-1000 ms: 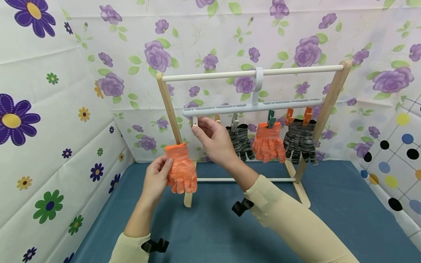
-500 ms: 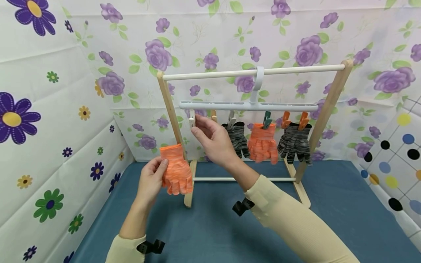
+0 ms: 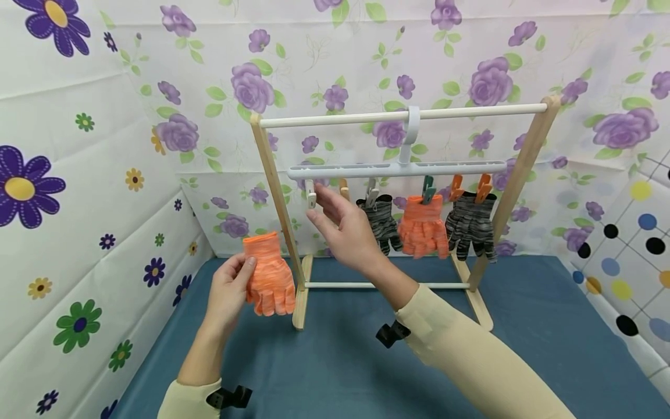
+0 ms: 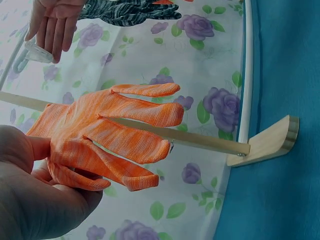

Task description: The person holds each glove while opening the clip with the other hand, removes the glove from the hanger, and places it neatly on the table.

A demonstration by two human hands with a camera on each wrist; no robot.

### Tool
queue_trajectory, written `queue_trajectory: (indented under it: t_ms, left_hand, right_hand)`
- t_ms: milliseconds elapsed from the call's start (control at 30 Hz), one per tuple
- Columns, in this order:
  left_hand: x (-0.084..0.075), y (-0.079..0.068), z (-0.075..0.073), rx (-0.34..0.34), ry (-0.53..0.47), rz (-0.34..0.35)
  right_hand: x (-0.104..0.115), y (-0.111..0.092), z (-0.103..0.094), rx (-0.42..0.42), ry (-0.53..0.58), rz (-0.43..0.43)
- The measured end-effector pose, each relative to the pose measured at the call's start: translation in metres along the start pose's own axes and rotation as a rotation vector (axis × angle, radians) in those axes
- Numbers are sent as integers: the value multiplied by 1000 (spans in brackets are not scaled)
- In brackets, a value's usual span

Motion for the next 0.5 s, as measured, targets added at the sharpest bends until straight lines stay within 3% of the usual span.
queue_trajectory:
  t_ms: [500]
  left_hand:
    - [7, -6, -16, -13, 43, -61]
  right_hand:
    - [9, -22, -7, 2, -143, -92]
Point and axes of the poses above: each hand's wrist, its own y-axis towards the middle knuckle, its own z-axis out of the palm, x = y × z, the point moved 10 cm from there along y, towards the middle knuckle, and after that the axes turned 6 degrees about x, right-handed, at the moved point
